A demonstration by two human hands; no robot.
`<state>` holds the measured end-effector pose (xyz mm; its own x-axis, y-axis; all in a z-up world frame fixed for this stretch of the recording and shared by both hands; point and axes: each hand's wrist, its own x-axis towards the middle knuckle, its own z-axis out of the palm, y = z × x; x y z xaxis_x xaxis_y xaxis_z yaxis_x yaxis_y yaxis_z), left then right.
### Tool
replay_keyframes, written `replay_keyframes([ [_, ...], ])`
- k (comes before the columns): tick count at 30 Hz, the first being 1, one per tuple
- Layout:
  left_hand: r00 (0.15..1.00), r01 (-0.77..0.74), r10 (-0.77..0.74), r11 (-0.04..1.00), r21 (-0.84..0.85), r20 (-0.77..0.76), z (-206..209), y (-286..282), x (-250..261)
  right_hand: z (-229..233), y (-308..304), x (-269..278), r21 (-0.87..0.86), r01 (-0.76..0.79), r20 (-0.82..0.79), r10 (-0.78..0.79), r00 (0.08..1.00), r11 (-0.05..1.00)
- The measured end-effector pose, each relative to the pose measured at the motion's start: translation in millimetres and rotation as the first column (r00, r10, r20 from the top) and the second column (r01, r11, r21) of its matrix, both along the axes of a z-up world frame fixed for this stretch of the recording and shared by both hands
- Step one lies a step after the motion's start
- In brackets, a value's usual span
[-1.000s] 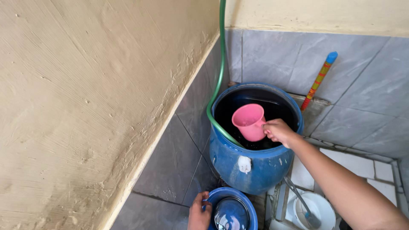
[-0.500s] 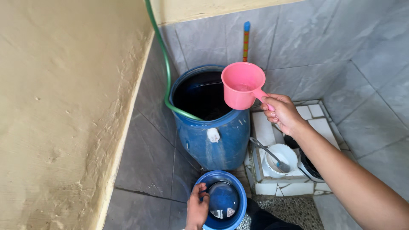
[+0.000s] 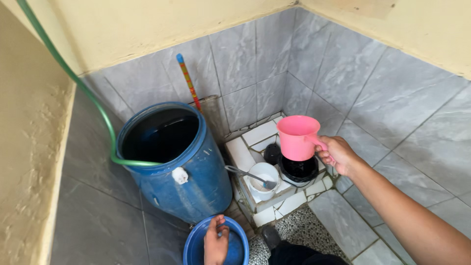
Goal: The person scoops water from a large blue barrel using a pink cup and pours it onto the lower section of a tiled wall. They then use a yellow scrub brush to scrub the wet tiles and the grout lines along the wall's base.
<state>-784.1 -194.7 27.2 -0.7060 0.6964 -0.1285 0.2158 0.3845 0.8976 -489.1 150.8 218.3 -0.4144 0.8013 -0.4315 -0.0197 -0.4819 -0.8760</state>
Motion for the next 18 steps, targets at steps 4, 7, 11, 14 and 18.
replay_keyframes([
  [4,0.998,0.062,-0.062,0.998,-0.003,0.01,-28.6,27.1,20.8,-33.5,35.6,76.8,-0.086,0.132,-0.031,-0.135,0.99,0.987],
  [7,0.996,0.077,-0.077,0.997,-0.011,-0.035,-50.5,51.3,35.0,-57.5,69.5,127.3,-0.136,0.195,-0.099,-0.209,0.973,0.971],
  [11,0.992,0.097,-0.097,0.995,0.005,-0.076,-56.0,92.2,55.2,-88.3,123.5,181.5,-0.232,0.182,-0.307,-0.25,0.918,0.956],
  [14,0.993,0.111,-0.111,0.994,0.007,-0.04,-33.3,133.5,96.8,-93.2,154.2,215.6,-0.303,0.158,-0.397,-0.275,0.876,0.94],
  [18,0.976,0.197,-0.2,0.979,-0.046,-0.085,15.5,191.6,165.6,-80.7,176.8,246.6,-0.28,0.107,-0.437,-0.226,0.87,0.954],
])
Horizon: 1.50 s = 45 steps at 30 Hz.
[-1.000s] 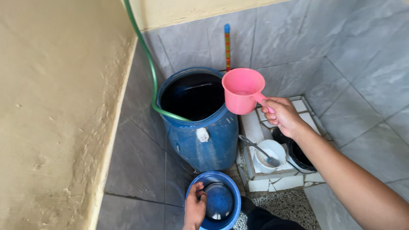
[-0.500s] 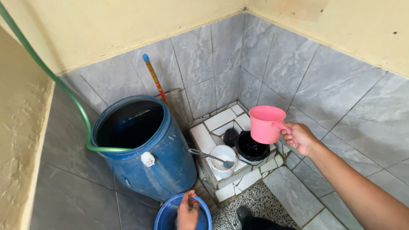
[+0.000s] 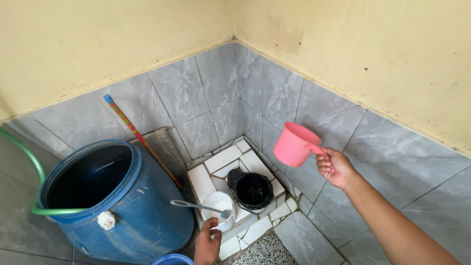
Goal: The person scoops water from a large blue barrel using a pink cup and pours it onto the lower section of a tiled wall. They then use a yellow scrub brush to scrub the wet tiles and the grout lines along the wall's base.
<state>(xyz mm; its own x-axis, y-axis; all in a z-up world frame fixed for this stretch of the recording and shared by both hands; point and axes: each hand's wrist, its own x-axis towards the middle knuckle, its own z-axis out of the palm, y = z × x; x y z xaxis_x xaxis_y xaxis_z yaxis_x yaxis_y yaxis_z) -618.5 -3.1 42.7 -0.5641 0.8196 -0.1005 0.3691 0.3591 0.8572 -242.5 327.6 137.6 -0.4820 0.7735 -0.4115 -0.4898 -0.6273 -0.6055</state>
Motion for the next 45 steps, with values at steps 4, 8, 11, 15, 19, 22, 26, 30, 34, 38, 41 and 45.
replay_keyframes([
  [4,0.996,0.057,-0.052,0.997,-0.059,0.075,43.5,46.4,66.2,6.4,6.4,19.0,-0.043,0.0,0.072,0.003,0.997,0.999],
  [8,0.994,0.1,-0.098,0.994,-0.043,0.05,57.3,68.1,104.3,-17.8,19.1,37.1,-0.133,-0.042,-0.051,0.035,0.998,0.99],
  [11,0.993,0.113,-0.11,0.989,-0.092,0.04,61.8,66.8,113.2,-34.0,24.9,59.6,-0.205,-0.014,-0.14,-0.015,0.99,0.979],
  [15,0.994,0.111,-0.109,0.988,-0.109,0.023,63.8,65.6,107.6,-35.7,36.2,85.0,-0.273,0.02,-0.275,-0.098,0.956,0.962],
  [19,0.995,0.094,-0.09,0.985,-0.147,0.031,62.1,71.0,105.9,-28.5,38.4,96.1,-0.229,0.05,-0.274,-0.114,0.955,0.972],
  [22,0.993,0.109,-0.102,0.984,-0.14,0.057,60.7,76.8,115.9,-16.9,30.5,91.7,-0.146,0.064,-0.143,-0.085,0.986,0.987],
  [26,0.989,0.14,-0.133,0.983,-0.121,0.063,58.9,81.9,131.6,-13.6,14.3,70.1,-0.052,0.024,0.0,-0.024,1.0,0.998],
  [30,0.988,0.154,-0.154,0.987,-0.051,0.01,63.8,97.4,137.1,-19.0,18.9,62.9,-0.119,-0.011,-0.044,0.006,0.999,0.993],
  [34,0.987,0.164,-0.164,0.986,0.031,-0.008,76.1,117.7,145.9,-21.9,36.5,62.5,-0.158,-0.007,-0.173,-0.021,0.985,0.987],
  [38,0.983,0.182,-0.183,0.979,0.089,0.0,90.6,133.1,164.8,-21.4,44.2,62.3,-0.164,0.078,-0.193,-0.109,0.975,0.983],
  [41,0.976,0.211,-0.215,0.971,0.115,0.029,95.3,143.9,175.0,-16.7,42.0,54.8,-0.142,0.067,-0.185,-0.093,0.978,0.988],
  [45,0.949,0.24,-0.265,0.959,0.153,0.17,90.2,175.1,192.5,-6.5,24.6,35.0,-0.075,-0.003,-0.123,-0.006,0.992,0.997],
])
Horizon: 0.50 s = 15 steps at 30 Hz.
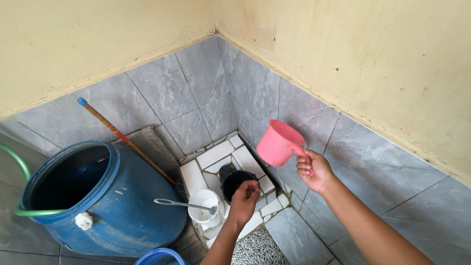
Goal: The person scoops water from a large blue barrel using a pink cup and pours it onto the lower section of a tiled wall. They then use a yellow scrub brush to scrub the wet tiles and the grout lines along the wall's base.
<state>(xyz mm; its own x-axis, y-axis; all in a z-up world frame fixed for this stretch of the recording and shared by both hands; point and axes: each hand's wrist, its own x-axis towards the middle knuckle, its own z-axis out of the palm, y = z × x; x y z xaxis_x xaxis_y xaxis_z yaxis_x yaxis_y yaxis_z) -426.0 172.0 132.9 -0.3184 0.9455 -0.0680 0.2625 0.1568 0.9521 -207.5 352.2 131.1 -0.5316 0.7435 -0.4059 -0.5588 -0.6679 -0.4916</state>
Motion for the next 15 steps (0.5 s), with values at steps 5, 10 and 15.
replay_keyframes([
  [5,0.978,-0.006,0.018,0.998,-0.06,0.209,22.7,66.1,23.8,14.8,-13.0,-37.9,0.032,-0.049,0.013,0.048,0.999,0.998],
  [10,0.87,-0.055,0.224,0.929,-0.366,0.439,69.7,117.7,25.9,27.9,-19.8,-82.2,0.134,-0.084,0.143,0.064,0.988,0.987],
  [15,0.806,-0.076,0.285,0.919,-0.388,0.518,67.9,160.0,5.6,37.6,-21.1,-110.8,0.199,-0.093,0.266,0.038,0.963,0.976],
])
